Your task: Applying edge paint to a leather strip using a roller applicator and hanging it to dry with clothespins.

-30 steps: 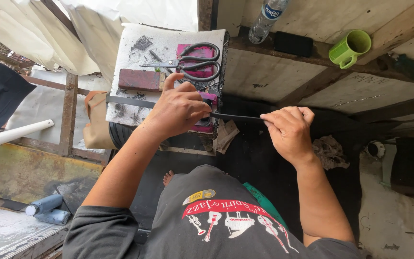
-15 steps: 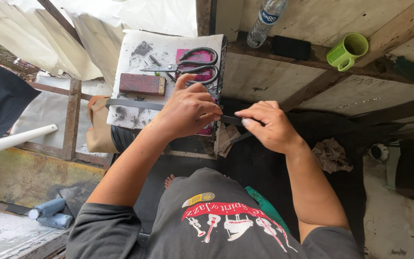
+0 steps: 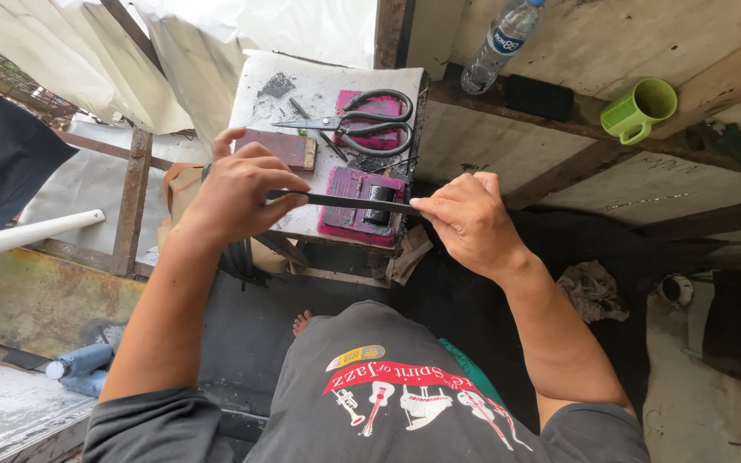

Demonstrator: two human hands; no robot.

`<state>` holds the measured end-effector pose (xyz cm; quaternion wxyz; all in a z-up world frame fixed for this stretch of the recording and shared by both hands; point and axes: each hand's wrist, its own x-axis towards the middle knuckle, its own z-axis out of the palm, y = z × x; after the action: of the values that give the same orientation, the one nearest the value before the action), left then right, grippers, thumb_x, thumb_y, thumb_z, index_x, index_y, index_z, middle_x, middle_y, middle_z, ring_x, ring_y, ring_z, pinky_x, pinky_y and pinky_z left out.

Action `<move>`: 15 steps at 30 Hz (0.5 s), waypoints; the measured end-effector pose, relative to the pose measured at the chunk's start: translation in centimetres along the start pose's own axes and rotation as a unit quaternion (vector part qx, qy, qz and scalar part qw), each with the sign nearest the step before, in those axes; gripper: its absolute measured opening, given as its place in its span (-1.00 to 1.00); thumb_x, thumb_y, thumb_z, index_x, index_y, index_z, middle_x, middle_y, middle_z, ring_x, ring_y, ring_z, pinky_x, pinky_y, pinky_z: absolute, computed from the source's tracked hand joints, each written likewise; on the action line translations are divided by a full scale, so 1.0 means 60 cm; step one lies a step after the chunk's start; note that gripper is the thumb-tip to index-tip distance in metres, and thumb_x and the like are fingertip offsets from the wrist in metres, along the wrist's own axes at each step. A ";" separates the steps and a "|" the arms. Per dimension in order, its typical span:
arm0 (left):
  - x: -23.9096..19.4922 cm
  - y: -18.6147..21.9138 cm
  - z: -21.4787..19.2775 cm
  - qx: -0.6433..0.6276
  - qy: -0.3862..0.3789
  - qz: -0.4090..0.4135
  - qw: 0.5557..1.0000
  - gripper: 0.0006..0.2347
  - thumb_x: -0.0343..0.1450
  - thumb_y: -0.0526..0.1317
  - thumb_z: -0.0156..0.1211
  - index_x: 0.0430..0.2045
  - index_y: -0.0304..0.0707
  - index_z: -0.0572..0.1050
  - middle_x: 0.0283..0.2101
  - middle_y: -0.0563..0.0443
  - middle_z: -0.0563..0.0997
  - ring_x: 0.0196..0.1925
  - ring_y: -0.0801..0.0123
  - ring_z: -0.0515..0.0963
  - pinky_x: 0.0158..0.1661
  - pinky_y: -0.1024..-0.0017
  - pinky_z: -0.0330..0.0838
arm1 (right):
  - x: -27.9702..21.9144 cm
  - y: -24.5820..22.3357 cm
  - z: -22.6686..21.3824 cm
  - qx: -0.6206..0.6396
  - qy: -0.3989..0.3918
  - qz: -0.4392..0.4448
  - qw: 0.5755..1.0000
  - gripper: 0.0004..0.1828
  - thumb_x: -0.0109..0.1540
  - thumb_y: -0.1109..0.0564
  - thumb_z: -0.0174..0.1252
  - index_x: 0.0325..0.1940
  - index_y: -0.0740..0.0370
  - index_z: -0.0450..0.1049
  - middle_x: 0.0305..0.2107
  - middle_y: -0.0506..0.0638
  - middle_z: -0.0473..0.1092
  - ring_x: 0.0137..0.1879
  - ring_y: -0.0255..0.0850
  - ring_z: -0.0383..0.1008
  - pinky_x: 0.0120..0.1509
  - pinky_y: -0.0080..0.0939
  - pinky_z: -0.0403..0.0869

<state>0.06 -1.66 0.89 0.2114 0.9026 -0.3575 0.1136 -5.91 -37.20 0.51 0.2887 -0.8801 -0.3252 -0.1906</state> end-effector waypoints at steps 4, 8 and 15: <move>-0.021 -0.023 -0.009 0.020 0.013 -0.033 0.999 -0.93 0.37 -0.17 0.44 -0.32 0.10 0.74 -0.38 0.17 0.70 -0.13 0.36 0.59 0.40 -0.07 -0.08 | 0.009 -0.002 0.034 -0.057 0.044 -0.052 0.996 -0.82 0.30 0.25 0.23 -0.08 0.05 0.67 -0.43 -0.21 0.45 -0.14 -0.28 0.41 0.15 -0.16 0.20; -0.035 -0.036 -0.011 0.046 0.026 -0.029 0.998 -0.92 0.39 -0.17 0.45 -0.30 0.11 0.75 -0.37 0.15 0.71 -0.11 0.37 0.60 0.41 -0.08 -0.08 | 0.016 -0.007 0.061 -0.108 0.054 -0.084 0.989 -0.81 0.31 0.24 0.21 -0.08 0.01 0.66 -0.43 -0.21 0.42 -0.15 -0.26 0.37 0.15 -0.13 0.18; -0.042 -0.042 0.000 0.093 0.043 -0.011 0.995 -0.96 0.40 -0.18 0.46 -0.35 0.14 0.74 -0.43 0.19 0.70 -0.11 0.40 0.62 0.40 -0.08 -0.06 | 0.015 -0.011 0.075 -0.136 0.074 -0.100 0.983 -0.76 0.27 0.28 0.22 -0.08 -0.01 0.65 -0.45 -0.19 0.40 -0.16 -0.24 0.35 0.17 -0.06 0.18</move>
<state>-0.01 1.49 -0.76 0.1429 0.9165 -0.3259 0.1826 -5.09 -33.51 -2.20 0.1691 -0.8576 -0.3601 -0.3259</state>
